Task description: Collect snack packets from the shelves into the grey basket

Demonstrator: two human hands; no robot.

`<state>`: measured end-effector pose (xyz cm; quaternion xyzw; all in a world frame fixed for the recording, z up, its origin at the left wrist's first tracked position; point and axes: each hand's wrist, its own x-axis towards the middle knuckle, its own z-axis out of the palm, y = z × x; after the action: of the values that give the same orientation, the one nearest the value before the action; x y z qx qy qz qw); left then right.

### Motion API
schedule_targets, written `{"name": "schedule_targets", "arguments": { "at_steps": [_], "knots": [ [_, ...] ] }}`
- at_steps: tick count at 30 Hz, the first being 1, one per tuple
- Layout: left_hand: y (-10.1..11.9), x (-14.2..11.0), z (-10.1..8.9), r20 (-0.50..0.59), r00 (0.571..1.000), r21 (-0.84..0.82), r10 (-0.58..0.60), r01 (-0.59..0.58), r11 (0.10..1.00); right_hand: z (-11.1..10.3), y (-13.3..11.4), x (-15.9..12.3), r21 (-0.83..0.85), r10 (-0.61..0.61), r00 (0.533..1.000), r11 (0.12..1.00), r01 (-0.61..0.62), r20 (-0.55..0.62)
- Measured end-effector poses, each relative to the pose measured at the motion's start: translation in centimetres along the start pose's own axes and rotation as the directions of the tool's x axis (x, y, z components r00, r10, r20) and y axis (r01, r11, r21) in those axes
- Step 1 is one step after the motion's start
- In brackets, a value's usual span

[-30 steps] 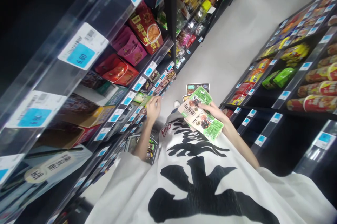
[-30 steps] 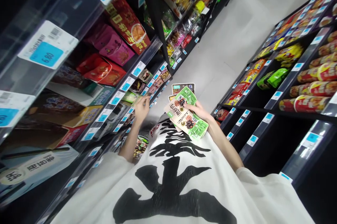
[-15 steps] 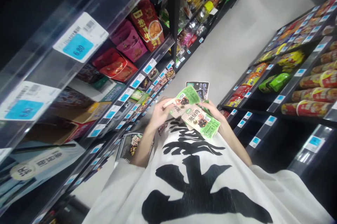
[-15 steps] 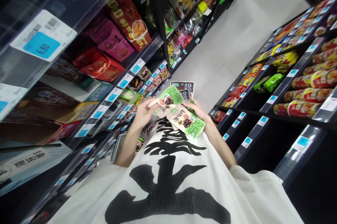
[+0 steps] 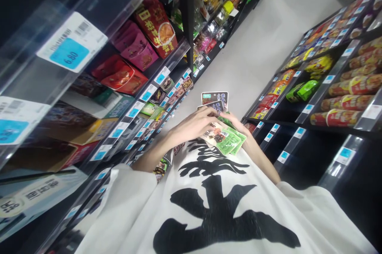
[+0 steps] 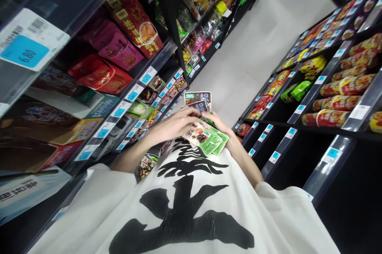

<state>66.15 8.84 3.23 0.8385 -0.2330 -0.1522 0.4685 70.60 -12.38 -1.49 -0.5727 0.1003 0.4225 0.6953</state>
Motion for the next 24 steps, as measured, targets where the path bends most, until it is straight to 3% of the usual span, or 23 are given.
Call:
{"name": "schedule_targets", "arguments": {
  "at_steps": [4, 7, 13, 15, 17, 18, 20, 22, 24],
  "knots": [
    [0.5, -1.0, 0.2, -0.022, 1.0, -0.004, 0.013, -0.013, 1.0, -0.2, 0.0, -0.2, -0.012, -0.019, 1.0, 1.0, 0.018, -0.018],
    [0.9, -2.9, 0.1, 0.005, 1.0, -0.184, -0.013, 0.014, 0.983, 0.3, -0.6, -0.9, 0.033, 0.035, 0.999, 0.999, -0.034, -0.035],
    [-0.1, -7.2, 1.3, 0.09, 0.991, -0.478, 0.1, -0.045, 0.877, 1.3, -1.5, -1.6, 0.108, 0.128, 0.992, 0.986, -0.127, -0.006],
    [-0.4, -8.2, 2.4, 0.054, 0.997, -0.519, 0.062, -0.025, 0.854, 1.5, -1.4, -1.4, 0.115, 0.132, 0.991, 0.985, -0.128, -0.032],
    [-0.6, -8.9, 3.4, -0.081, 0.995, -0.56, -0.059, 0.004, 0.828, 1.6, -1.4, -1.2, 0.128, 0.136, 0.989, 0.984, -0.127, -0.059],
    [-0.7, -9.1, 3.9, -0.156, 0.975, -0.593, -0.161, 0.038, 0.805, 1.6, -1.3, -1.2, 0.133, 0.142, 0.988, 0.982, -0.132, -0.065],
    [-0.8, -9.2, 4.6, -0.232, 0.889, -0.698, -0.396, 0.132, 0.704, 1.7, -1.3, -1.1, 0.133, 0.158, 0.985, 0.98, -0.147, -0.071],
    [-1.1, -8.9, 5.0, -0.202, 0.795, -0.808, -0.572, 0.196, 0.556, 1.9, -1.3, -1.1, 0.111, 0.171, 0.982, 0.981, -0.161, -0.084],
    [-1.5, -8.6, 5.4, -0.159, 0.755, -0.873, -0.636, 0.194, 0.448, 2.0, -1.3, -1.1, 0.061, 0.164, 0.981, 0.985, -0.159, -0.1]
  ]
}}
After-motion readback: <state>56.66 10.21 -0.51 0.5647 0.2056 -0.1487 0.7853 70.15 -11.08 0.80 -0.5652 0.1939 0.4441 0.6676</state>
